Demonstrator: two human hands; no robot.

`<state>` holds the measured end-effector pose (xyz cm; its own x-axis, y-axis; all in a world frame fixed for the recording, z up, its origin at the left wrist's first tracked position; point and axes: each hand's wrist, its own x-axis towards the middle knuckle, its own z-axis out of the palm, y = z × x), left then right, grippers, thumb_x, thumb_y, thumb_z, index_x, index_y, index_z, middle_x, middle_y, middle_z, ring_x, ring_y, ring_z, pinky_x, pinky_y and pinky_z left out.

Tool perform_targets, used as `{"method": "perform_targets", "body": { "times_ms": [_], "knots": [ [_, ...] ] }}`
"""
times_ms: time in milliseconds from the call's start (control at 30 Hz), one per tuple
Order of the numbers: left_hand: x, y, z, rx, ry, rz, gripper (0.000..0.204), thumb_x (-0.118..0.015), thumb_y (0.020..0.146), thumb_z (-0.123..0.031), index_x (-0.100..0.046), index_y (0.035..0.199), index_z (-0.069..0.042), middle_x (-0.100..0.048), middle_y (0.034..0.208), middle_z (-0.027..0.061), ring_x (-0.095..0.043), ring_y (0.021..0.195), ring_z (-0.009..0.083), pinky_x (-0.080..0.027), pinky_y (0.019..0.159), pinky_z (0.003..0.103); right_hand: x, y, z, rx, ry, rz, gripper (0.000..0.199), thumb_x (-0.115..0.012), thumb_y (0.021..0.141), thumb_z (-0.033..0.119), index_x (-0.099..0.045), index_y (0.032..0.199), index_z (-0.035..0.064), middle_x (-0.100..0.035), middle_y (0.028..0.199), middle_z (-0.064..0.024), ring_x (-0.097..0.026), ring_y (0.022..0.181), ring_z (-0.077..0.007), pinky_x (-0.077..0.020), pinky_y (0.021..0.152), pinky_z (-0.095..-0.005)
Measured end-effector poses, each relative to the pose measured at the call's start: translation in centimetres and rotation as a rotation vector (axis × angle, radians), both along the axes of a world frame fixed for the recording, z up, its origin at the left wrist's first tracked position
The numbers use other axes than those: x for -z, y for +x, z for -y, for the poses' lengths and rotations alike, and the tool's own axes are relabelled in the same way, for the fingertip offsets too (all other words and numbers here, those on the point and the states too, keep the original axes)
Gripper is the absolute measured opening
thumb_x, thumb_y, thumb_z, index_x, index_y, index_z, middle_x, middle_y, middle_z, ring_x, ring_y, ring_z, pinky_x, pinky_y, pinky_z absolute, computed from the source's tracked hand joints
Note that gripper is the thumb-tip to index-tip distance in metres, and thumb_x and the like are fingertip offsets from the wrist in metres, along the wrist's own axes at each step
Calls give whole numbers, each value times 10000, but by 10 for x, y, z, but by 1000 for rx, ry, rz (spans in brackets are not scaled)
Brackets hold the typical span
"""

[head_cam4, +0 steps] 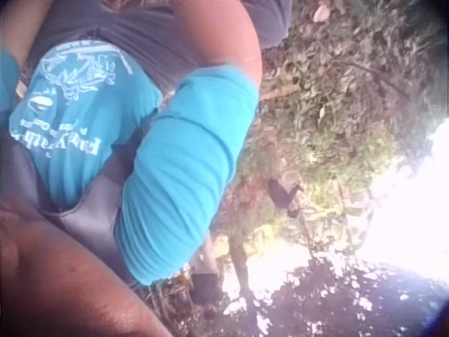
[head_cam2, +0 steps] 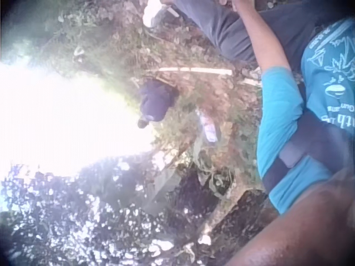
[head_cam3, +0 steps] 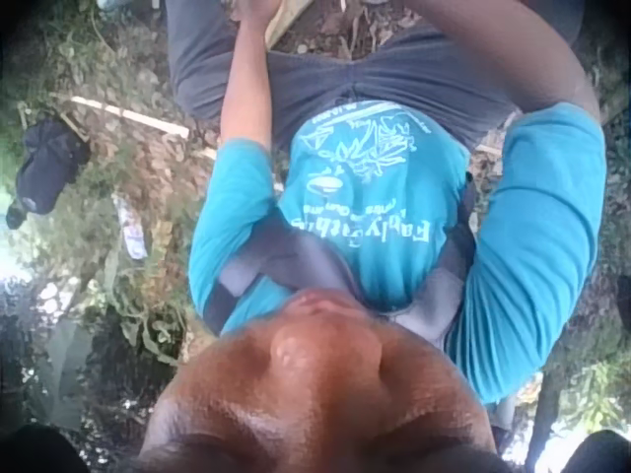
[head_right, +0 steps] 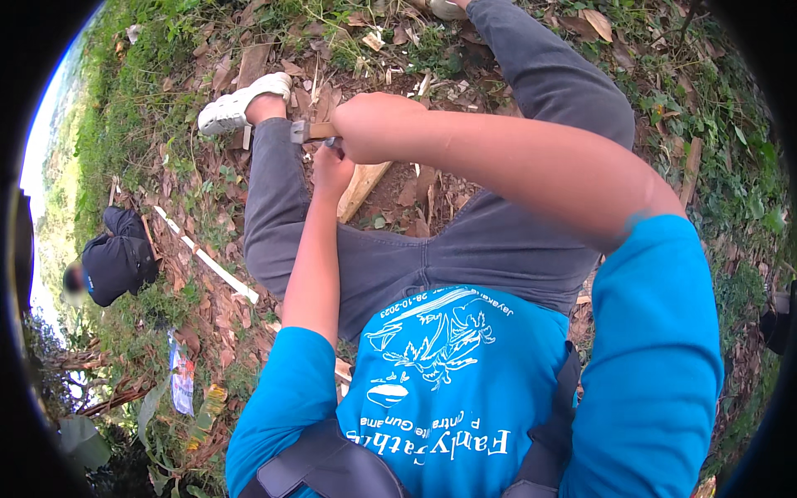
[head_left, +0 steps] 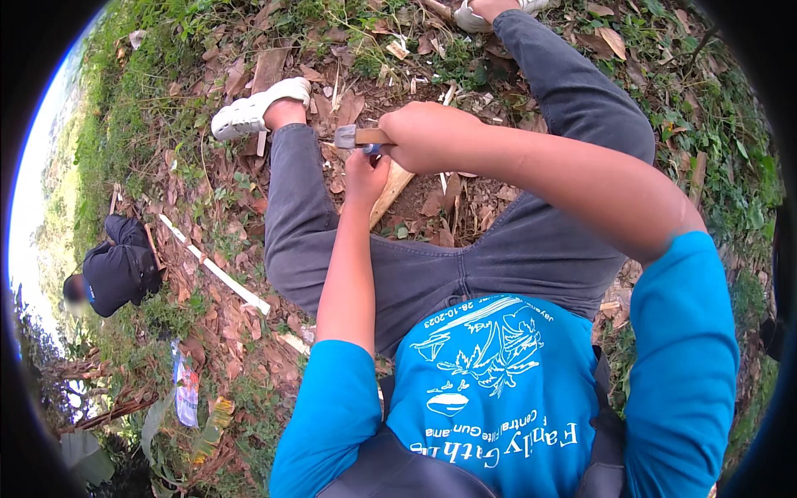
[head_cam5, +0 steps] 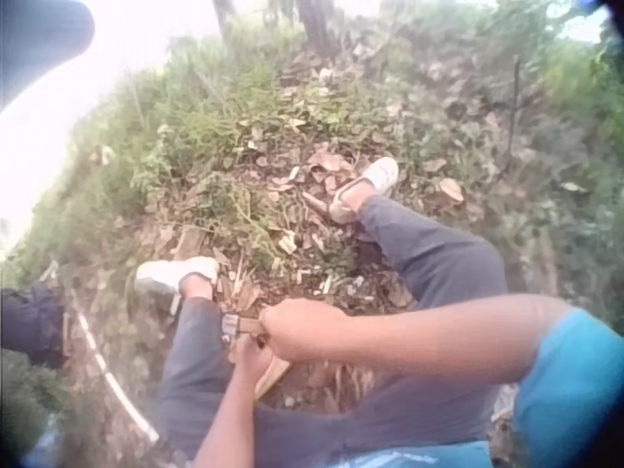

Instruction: The person sits on the ground and uses a hammer and chisel to carve a rectangular hole into a small block of wood. They repeatedly strike the chisel to remove wood chips. Later, they switch to using a hand saw to cut the wood block.

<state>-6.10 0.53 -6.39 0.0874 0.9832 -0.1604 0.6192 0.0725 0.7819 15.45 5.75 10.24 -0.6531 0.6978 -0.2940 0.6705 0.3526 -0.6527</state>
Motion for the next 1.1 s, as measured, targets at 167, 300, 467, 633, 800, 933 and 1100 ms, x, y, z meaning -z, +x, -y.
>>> {"method": "perform_targets", "body": {
  "times_ms": [167, 300, 467, 633, 800, 933, 1100],
  "knots": [
    [-6, 7, 2, 17, 304, -30, 322, -766, 876, -140, -653, 1134, 17, -724, 979, 109, -689, 816, 160, -529, 738, 301, -32, -14, 19, 240, 36, -515, 289, -659, 955, 271, -689, 1088, 16, -714, 831, -214, -711, 790, -398, -555, 734, -461],
    [10, -2, 13, -118, 197, 380, 256, -712, 872, -39, -672, 1118, 21, -720, 949, 86, -695, 906, 131, -532, 798, 289, -2, -8, -2, 58, 20, -142, 254, -673, 949, 237, -687, 1086, 24, -706, 838, -217, -701, 795, -406, -538, 710, -464],
    [-19, 12, 8, 10, 219, 123, 242, -699, 869, -31, -679, 1104, 22, -736, 948, 77, -699, 905, 125, -534, 790, 305, 18, -8, 14, 69, -20, -291, 205, -667, 944, 226, -701, 1014, 36, -721, 824, -177, -717, 794, -376, -548, 711, -459],
    [-9, 4, 9, 12, 327, 118, 176, -691, 891, -26, -676, 1059, 26, -713, 840, 39, -655, 761, 106, -517, 695, 304, -22, -19, 0, 186, 38, -381, 245, -680, 952, 265, -692, 1037, 35, -718, 805, -170, -715, 759, -366, -544, 697, -445],
    [4, 4, 2, 101, 148, 173, 160, -724, 903, -29, -661, 1044, 14, -715, 884, 52, -668, 834, 106, -533, 773, 281, 14, 4, -17, 48, -15, -143, 217, -672, 914, 196, -678, 1000, -3, -724, 811, -170, -732, 786, -332, -551, 718, -451],
    [12, -1, 9, -55, 168, 376, 147, -725, 930, -55, -683, 1066, -19, -725, 984, 39, -661, 897, 94, -534, 811, 251, 24, 23, -29, 299, -55, -305, 319, -681, 941, 328, -689, 950, 9, -673, 706, -110, -690, 675, -245, -525, 638, -388],
    [-83, 16, -17, 140, -120, -128, 257, -775, 898, -232, -736, 1071, -46, -755, 939, 96, -694, 811, 149, -552, 759, 288, 57, 71, -33, 750, -131, -576, 357, -659, 967, 360, -644, 883, 13, -617, 673, -57, -601, 601, -178, -467, 591, -371]
  ]
}}
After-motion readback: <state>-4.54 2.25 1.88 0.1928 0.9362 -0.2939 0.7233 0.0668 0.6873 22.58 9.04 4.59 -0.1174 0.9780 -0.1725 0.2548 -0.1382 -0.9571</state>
